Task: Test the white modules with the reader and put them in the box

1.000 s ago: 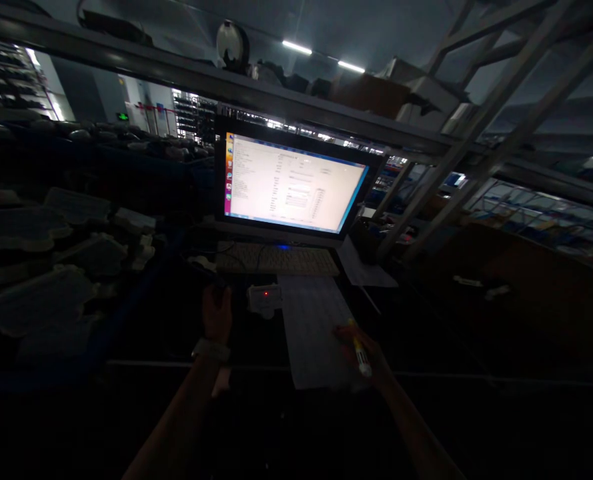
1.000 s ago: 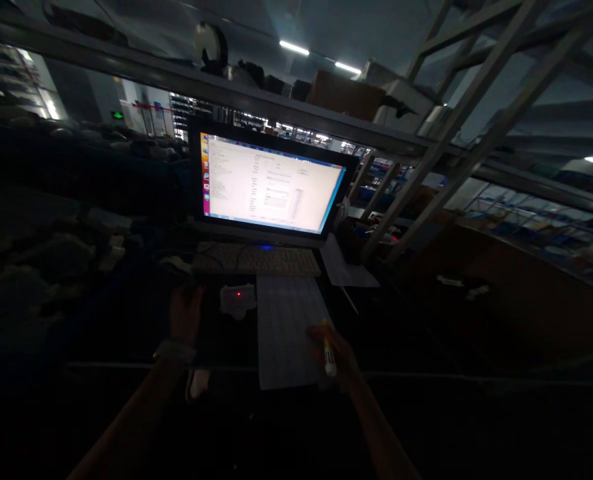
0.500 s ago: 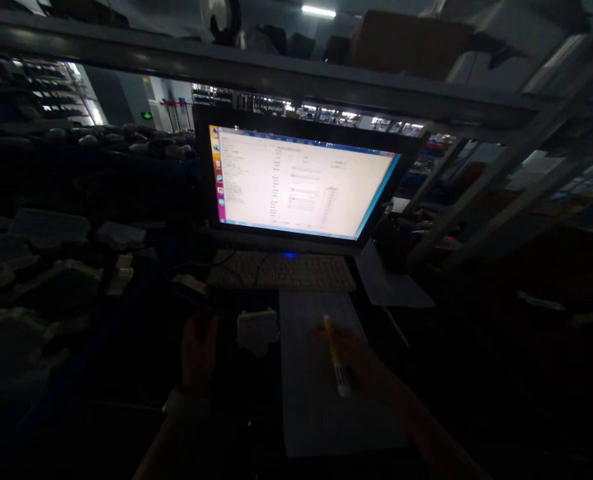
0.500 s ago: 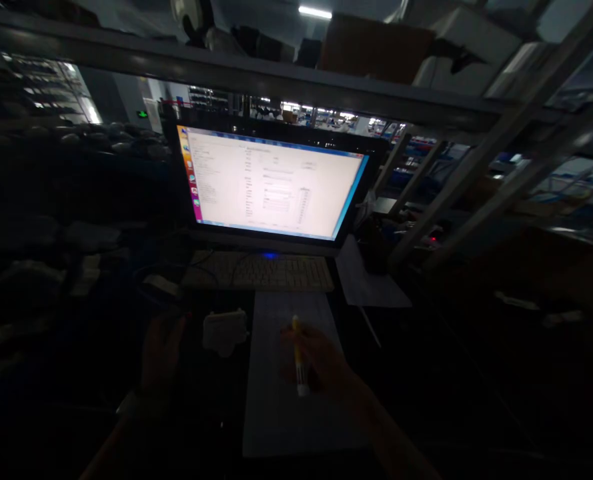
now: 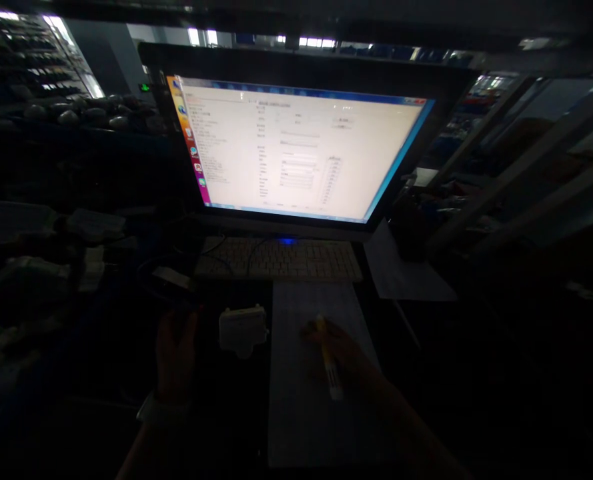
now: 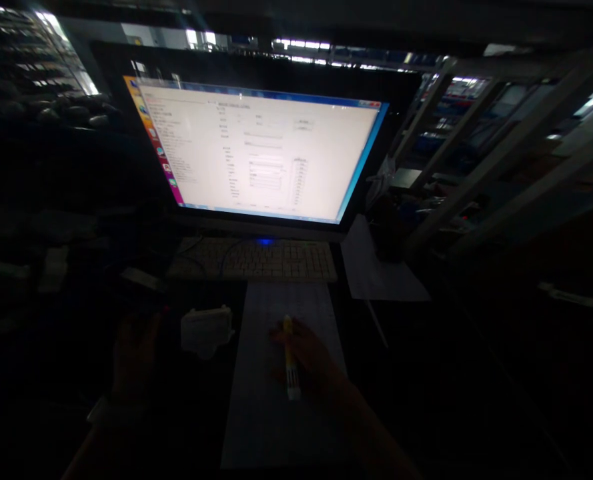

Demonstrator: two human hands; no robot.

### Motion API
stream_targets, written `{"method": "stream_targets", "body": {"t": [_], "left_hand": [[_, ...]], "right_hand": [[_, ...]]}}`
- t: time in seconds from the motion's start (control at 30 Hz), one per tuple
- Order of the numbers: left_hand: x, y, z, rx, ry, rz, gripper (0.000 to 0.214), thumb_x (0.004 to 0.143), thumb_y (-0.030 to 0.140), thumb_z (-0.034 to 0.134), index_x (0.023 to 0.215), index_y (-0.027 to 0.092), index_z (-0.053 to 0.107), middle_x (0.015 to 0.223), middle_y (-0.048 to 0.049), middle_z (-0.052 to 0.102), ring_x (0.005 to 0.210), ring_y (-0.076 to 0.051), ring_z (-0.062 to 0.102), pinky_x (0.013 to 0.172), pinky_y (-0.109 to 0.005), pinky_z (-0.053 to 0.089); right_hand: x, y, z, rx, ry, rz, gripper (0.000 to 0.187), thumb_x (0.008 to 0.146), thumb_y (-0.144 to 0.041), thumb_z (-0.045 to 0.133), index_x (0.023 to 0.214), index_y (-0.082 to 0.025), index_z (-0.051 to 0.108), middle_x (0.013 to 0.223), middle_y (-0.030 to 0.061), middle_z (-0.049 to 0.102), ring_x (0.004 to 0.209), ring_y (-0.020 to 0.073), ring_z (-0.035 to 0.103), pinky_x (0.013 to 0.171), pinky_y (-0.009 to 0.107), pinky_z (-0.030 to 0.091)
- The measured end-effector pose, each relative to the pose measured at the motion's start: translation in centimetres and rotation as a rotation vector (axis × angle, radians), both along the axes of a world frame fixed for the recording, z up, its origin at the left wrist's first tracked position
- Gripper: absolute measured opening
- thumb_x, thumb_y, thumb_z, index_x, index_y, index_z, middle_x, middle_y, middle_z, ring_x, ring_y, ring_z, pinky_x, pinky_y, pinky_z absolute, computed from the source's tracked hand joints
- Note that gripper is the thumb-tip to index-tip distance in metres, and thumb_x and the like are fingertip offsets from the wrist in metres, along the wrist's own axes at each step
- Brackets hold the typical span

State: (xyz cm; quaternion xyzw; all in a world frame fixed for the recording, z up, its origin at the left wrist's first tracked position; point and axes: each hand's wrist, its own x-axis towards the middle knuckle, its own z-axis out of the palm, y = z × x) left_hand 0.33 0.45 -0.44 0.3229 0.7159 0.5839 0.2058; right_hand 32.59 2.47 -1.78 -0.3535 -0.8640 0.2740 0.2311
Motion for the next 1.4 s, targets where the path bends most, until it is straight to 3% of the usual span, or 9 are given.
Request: {"method": "stream_targets", "body": {"t": [0.2, 0.73, 1.17, 1.4], "left_hand": [[0.2, -0.2, 0.4, -0.046, 0.039, -0.003, 0.044, 0.067, 0.049, 0.064, 0.098, 0.018, 0.056, 0.100, -0.0091, 0.063, 0.096, -0.027, 0.061, 0.083, -0.041, 0.051], [0.1, -0.2, 0.3, -0.060, 0.003, 0.008, 0.045, 0.068, 0.048, 0.063, 0.101, 0.018, 0.055, 0.103, -0.0091, 0.063, 0.098, -0.026, 0.060, 0.085, -0.040, 0.049], [-0.1, -0.1, 0.1, -0.077, 0.008, 0.019, 0.050, 0.066, 0.052, 0.064, 0.101, 0.017, 0.056, 0.103, -0.0090, 0.063, 0.099, -0.027, 0.059, 0.087, -0.042, 0.048], [0.4, -0.1, 1.4, -0.169, 0.033, 0.056, 0.046, 0.064, 0.048, 0.062, 0.098, 0.017, 0.057, 0.104, -0.0105, 0.062, 0.101, -0.030, 0.059, 0.087, -0.044, 0.049]], "right_hand": [[-0.9, -0.9, 0.5, -0.059, -0.011, 0.055, 0.051, 0.074, -0.042, 0.070, 0.120, -0.022, 0.058, 0.128, 0.0106, 0.060, 0.127, 0.0257, 0.047, 0.107, 0.046, 0.038], [-1.3, -1.1, 0.6, -0.045, -0.049, 0.116, 0.051, 0.073, -0.035, 0.073, 0.120, -0.022, 0.058, 0.129, 0.0091, 0.060, 0.126, 0.0244, 0.049, 0.109, 0.046, 0.036], [-1.4, -1.2, 1.2, -0.103, -0.075, 0.108, 0.054, 0.074, -0.037, 0.072, 0.122, -0.018, 0.057, 0.130, 0.0133, 0.058, 0.129, 0.0258, 0.046, 0.109, 0.047, 0.036], [0.9, 1.6, 3.0, -0.133, -0.136, 0.087, 0.053, 0.078, -0.037, 0.068, 0.125, -0.019, 0.055, 0.124, 0.0133, 0.061, 0.113, 0.0258, 0.058, 0.095, 0.041, 0.049]]}}
